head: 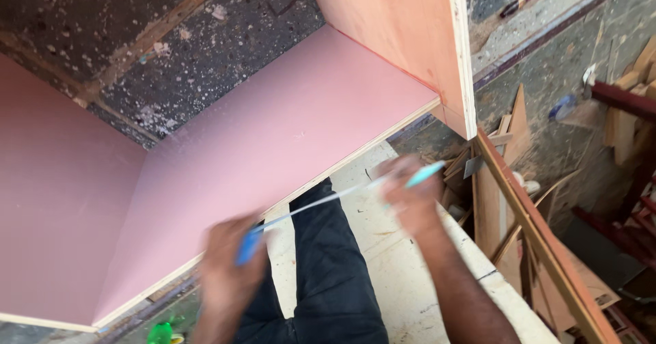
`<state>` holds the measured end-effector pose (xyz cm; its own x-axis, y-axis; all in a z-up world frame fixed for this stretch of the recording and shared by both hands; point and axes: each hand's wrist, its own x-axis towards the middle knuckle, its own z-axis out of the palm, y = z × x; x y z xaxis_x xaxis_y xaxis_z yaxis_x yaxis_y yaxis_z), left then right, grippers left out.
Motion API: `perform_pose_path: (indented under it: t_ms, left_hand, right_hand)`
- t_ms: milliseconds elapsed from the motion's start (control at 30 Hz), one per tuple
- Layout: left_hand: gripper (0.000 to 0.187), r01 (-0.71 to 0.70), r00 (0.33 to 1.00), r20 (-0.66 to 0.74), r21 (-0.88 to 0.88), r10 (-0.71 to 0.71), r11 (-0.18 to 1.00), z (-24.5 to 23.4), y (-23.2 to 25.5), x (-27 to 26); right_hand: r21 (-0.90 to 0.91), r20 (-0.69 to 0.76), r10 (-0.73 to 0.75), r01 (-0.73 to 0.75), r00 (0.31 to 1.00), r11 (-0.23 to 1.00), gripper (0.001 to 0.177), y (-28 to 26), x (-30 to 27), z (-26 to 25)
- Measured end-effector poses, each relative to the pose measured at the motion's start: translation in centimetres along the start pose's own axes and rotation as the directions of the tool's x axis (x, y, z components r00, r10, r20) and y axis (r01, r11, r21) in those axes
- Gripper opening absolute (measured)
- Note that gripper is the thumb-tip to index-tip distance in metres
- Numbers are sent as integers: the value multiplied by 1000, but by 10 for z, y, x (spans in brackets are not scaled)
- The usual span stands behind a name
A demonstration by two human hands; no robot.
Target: The person measures and marks a pink wooden cabinet using a tape measure, a square ruler, and a pencil. They measure the interior and exterior edges of the cabinet, marking lines for cuts or assembly.
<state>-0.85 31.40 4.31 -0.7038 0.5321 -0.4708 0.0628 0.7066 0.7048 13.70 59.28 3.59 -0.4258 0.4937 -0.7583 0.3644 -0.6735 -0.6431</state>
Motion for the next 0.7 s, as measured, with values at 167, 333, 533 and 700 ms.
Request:
perform_pose_path:
  t_ms: [167, 333, 533, 700]
  left_hand:
    - [13, 229, 973, -5, 107, -230, 968, -42, -47, -48]
    - [10, 218, 975, 24, 71, -220, 973, -16, -49, -57]
    - [10, 225, 974, -36, 101, -222, 969, 2, -30, -43]
    - [11, 170, 984, -79, 132, -161, 977, -2, -22, -31]
  right_hand:
    - [207, -282, -58, 120, 958, 971, 25, -30, 26, -20]
    - [95, -467, -100, 162, 878, 982, 18, 15, 34, -1]
    - [-55, -515, -201, 201, 833, 978, 20, 24, 50, 4]
    - [-63, -514, -201, 198, 834, 978, 23, 24, 55, 4]
